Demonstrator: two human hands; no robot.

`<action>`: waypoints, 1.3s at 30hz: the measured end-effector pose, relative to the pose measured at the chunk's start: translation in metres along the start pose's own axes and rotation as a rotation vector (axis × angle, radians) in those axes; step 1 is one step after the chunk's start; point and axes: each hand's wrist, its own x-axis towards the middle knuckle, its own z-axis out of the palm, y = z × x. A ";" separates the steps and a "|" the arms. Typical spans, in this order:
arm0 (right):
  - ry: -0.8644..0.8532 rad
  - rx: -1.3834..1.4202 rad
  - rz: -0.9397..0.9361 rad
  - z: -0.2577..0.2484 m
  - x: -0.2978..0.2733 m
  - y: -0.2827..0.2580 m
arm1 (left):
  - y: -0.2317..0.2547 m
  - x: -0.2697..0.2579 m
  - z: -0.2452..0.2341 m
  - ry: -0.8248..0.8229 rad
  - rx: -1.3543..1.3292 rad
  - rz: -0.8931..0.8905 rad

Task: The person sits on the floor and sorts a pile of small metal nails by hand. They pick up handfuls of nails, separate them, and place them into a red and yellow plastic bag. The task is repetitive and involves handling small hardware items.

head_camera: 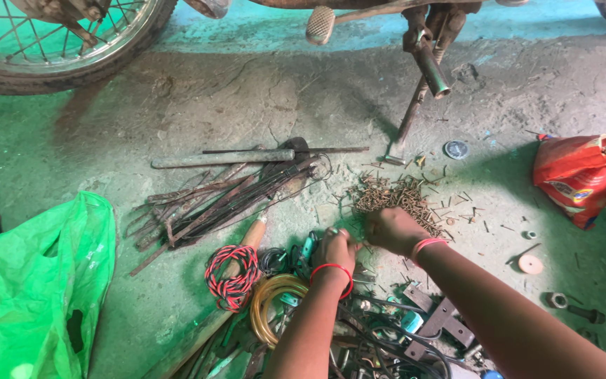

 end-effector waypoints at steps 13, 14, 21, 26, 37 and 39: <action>-0.140 0.170 0.137 -0.004 0.000 -0.019 | 0.015 0.011 -0.007 0.034 -0.534 -0.318; -0.135 0.360 0.168 -0.013 -0.003 -0.012 | 0.015 0.013 -0.003 0.029 -0.596 -0.319; 0.166 0.968 0.256 -0.060 -0.041 0.055 | 0.029 0.011 0.015 -0.055 -0.543 -0.399; 0.145 0.382 0.291 -0.054 -0.055 0.078 | 0.047 -0.001 0.030 -0.111 -0.128 -0.063; 0.051 -0.030 0.124 -0.037 -0.057 0.103 | 0.103 -0.020 0.043 -0.188 0.244 -0.052; 0.094 -0.063 0.063 -0.036 -0.060 0.109 | 0.102 -0.019 0.046 -0.206 0.273 -0.041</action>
